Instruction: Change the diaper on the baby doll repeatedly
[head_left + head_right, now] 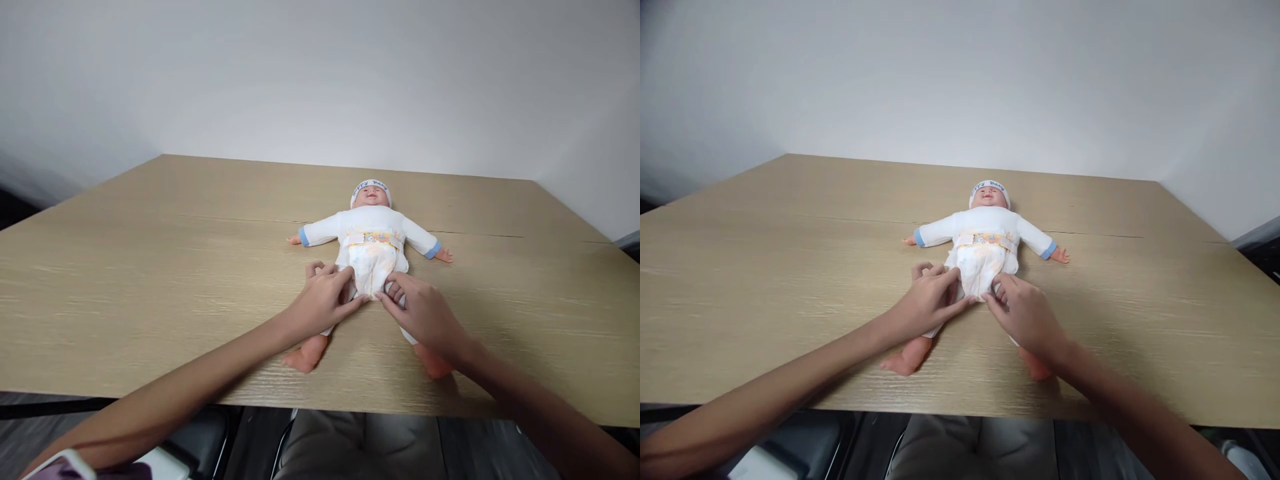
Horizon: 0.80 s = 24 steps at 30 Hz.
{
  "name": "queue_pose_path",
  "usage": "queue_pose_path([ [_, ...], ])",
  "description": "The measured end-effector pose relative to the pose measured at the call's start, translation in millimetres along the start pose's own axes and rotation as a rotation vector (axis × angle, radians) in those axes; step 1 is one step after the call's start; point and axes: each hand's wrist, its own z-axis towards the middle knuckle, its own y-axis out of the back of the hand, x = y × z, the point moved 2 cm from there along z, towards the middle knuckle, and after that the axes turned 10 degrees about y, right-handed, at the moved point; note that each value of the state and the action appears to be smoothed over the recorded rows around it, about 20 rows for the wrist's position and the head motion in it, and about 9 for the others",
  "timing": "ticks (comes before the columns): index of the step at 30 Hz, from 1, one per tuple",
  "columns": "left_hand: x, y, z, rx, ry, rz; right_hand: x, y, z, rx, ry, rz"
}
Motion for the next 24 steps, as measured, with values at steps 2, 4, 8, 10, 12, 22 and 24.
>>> queue_pose_path([
  [2, -0.7, -4.6, 3.0, -0.015, 0.002, -0.016, 2.4, -4.6, -1.9, -0.017, 0.030, -0.049],
  [4, 1.3, -8.0, 3.7, -0.017, -0.016, -0.033, 3.4, -8.3, -5.6, -0.032, 0.054, -0.078],
  [8, 7.9, -9.0, 1.9, -0.029, -0.065, -0.080, 4.4, -12.5, -11.3, -0.028, 0.063, -0.071],
  [10, 10.1, -8.1, 0.6, -0.046, -0.091, -0.120, 5.9, -12.7, -13.4, -0.035, 0.066, -0.048],
  [12, 10.8, -7.5, -1.0, -0.067, -0.113, -0.158, 7.9, -12.3, -15.5, -0.040, 0.070, -0.017],
  [22, 5.7, -6.8, -4.6, -0.057, -0.116, -0.175, 14.3, -7.1, -15.8, -0.038, 0.047, 0.143],
  [24, 5.1, -7.5, -2.6, -0.037, -0.112, -0.177, 15.0, -6.2, -14.2, -0.042, 0.059, 0.152],
])
